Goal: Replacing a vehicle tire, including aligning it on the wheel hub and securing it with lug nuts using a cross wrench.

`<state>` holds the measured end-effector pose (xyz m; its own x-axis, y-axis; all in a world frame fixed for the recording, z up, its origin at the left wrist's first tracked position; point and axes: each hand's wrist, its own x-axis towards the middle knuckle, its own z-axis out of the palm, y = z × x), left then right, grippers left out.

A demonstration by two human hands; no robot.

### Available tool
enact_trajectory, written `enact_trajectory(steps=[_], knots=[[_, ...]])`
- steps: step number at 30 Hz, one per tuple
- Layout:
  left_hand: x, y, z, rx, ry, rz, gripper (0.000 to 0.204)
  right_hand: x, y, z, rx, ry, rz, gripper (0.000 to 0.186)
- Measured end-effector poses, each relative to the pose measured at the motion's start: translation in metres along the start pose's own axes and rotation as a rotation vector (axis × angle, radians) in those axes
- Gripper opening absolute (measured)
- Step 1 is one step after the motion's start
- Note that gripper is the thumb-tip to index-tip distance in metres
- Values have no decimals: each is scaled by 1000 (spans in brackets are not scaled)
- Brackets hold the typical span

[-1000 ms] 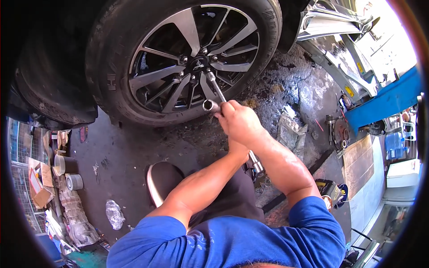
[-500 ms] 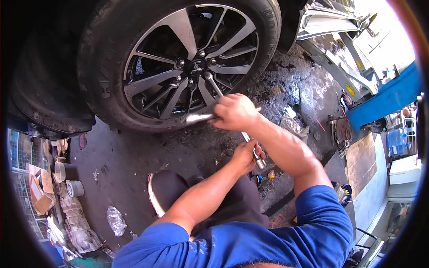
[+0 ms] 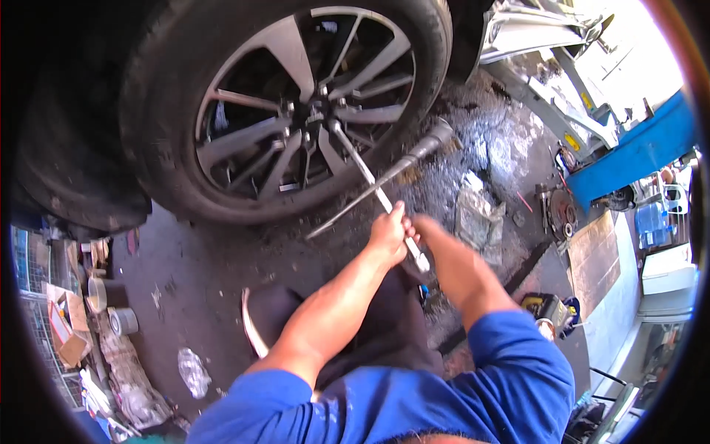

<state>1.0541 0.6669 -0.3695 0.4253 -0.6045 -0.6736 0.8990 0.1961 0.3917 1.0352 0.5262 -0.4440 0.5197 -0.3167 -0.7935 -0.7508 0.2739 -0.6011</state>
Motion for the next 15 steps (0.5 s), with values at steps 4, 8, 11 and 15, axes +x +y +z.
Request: enact_trajectory(steps=[4,8,11,15], knots=[[4,21,-7,41,-102,33,28,37,19,2,-562,225,-328,29],[12,24,-9,66,-78,33,20,-54,-49,11,-29,673,-1225,30],[15,23,-10,48,-79,76,16,-128,-81,16,-524,837,-1585,45],[14,27,-15,30,-159,40,12,-106,-78,12,-1014,860,-1347,50]])
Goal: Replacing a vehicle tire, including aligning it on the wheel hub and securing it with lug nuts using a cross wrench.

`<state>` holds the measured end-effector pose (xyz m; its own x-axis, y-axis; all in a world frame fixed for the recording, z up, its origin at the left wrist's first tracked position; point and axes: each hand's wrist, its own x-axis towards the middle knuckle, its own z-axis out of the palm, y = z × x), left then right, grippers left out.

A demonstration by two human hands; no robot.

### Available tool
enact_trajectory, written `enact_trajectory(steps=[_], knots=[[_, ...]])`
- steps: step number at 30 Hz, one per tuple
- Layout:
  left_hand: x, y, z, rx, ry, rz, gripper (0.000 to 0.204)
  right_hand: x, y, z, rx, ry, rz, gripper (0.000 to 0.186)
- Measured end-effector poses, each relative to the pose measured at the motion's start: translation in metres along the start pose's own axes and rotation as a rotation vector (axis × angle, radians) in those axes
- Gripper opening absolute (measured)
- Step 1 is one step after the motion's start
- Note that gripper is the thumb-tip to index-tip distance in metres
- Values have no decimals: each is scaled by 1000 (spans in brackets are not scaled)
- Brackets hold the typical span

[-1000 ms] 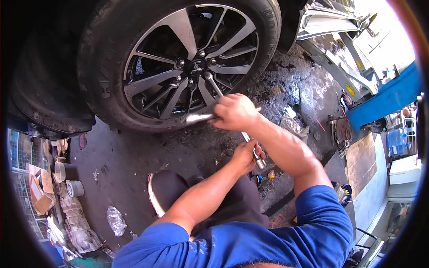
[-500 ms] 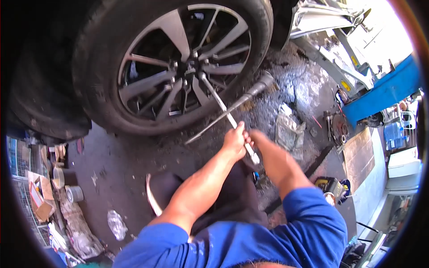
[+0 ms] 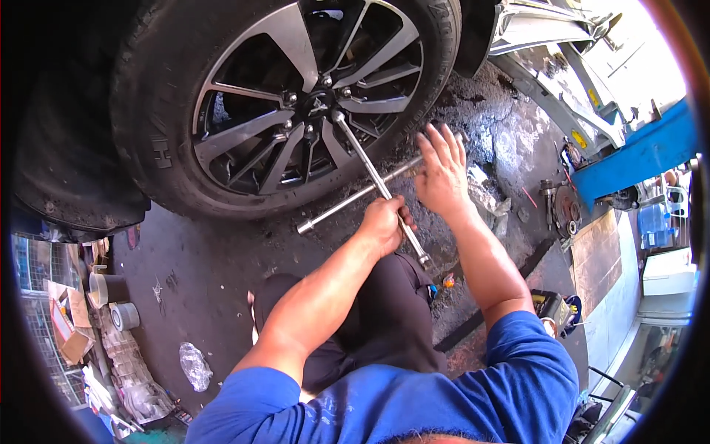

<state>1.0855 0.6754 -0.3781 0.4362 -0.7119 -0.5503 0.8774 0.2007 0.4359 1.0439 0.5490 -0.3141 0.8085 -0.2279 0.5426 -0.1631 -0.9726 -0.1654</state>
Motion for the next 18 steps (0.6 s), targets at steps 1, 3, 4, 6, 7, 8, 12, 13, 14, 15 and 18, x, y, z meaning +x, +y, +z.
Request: enact_trajectory(steps=[1,3,4,6,7,8,12,13,14,15,18], knots=[[0,2,-1,-14,68,-39,13,-5,10,22,-75,-96,160,50],[1,3,-2,67,9,-40,14,-28,12,74,828,-453,1011,39],[1,5,-2,24,71,31,15,-37,12,96,1061,-560,1352,37],[2,12,-4,-69,60,60,14,-49,20,110,1161,-555,1215,30],[4,14,-3,-79,48,69,14,-53,21,106,1199,-575,1157,29],[3,14,-5,-98,-9,48,13,-55,20,93,1223,-600,1112,29],[11,18,-4,-45,-28,77,10,-17,-4,20,742,119,579,37],[10,17,-4,-3,18,45,10,-4,-17,8,558,193,382,35],[9,14,-4,20,25,85,12,10,-28,-3,444,-20,320,30],[7,11,-4,16,-21,139,12,24,-38,-8,329,-135,156,26],[-8,-6,-7,-69,-54,-142,11,50,-39,9,345,-119,-273,24]])
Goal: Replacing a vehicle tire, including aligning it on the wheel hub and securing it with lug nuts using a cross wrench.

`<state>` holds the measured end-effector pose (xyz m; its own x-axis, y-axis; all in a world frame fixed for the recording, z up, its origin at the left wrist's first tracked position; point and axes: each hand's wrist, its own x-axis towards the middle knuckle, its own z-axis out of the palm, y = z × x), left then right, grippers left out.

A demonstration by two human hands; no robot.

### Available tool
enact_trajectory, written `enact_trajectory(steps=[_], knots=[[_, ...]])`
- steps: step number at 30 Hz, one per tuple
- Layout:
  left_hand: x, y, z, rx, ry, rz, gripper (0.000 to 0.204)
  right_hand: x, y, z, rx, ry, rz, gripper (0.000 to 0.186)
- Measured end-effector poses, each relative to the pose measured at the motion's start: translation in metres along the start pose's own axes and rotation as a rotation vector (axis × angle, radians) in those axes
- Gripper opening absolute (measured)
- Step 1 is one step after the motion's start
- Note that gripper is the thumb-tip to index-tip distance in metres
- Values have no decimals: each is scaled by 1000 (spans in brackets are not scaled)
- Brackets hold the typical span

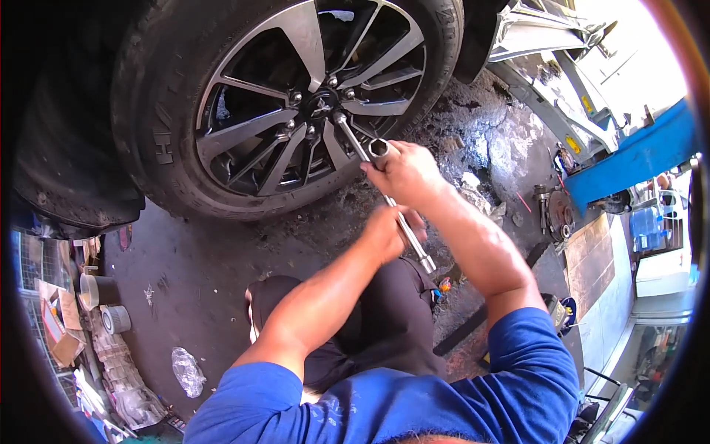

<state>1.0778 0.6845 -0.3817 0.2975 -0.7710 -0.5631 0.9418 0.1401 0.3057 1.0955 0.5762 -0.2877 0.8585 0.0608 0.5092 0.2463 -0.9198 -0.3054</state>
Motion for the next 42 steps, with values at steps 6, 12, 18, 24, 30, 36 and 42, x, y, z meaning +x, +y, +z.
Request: enact_trajectory(steps=[6,12,18,24,30,36,42], knots=[[-4,-26,2,-129,-150,40,19,-72,98,64,61,-293,954,33],[2,-2,1,-89,-154,64,16,-94,61,51,337,162,1105,37],[2,-5,2,-13,-47,103,7,-29,1,-33,-438,277,-254,50],[10,7,5,-138,-93,103,10,-50,47,9,-180,31,346,28],[13,19,8,-54,-134,143,9,-99,48,34,506,185,1031,40],[8,4,9,-46,-224,170,24,29,-78,-5,-189,-419,-197,37],[0,-16,3,-131,-338,-15,14,-12,27,-16,-143,-633,608,44]])
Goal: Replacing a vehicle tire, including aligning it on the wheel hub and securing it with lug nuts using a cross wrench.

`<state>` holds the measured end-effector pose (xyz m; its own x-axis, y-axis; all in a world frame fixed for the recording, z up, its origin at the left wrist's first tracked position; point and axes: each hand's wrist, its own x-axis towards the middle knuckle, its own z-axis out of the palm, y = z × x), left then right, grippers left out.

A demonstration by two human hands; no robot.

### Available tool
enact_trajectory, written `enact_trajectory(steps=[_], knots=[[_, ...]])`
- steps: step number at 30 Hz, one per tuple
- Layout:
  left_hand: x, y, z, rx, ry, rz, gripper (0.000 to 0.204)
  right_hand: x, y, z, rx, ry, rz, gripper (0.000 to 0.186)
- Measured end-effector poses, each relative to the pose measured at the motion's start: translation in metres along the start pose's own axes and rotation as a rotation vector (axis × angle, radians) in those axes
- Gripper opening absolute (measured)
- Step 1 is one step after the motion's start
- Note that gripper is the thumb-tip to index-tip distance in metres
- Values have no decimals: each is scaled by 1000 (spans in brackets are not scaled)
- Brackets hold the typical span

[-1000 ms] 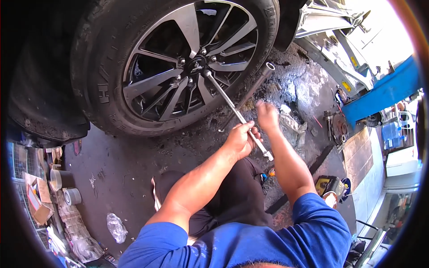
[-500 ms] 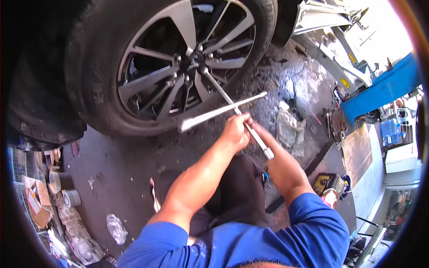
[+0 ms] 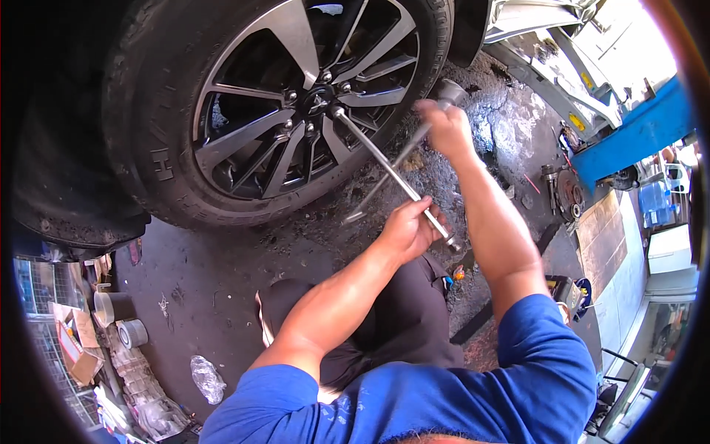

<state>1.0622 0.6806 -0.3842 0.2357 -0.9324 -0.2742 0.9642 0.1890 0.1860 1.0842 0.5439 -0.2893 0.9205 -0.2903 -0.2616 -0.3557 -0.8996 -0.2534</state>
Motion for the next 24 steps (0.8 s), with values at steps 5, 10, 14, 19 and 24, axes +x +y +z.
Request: enact_trajectory(steps=[5,10,14,19,24], knots=[[3,14,-1,118,236,60,15,1,80,115,-89,-214,375,53],[-1,19,9,128,213,69,19,-33,41,39,283,1063,-243,47],[0,20,11,83,210,60,14,-22,37,17,-95,874,-299,60],[11,26,5,-34,185,113,12,21,56,141,357,450,132,51],[12,31,3,89,228,104,16,-25,60,110,560,364,211,30]])
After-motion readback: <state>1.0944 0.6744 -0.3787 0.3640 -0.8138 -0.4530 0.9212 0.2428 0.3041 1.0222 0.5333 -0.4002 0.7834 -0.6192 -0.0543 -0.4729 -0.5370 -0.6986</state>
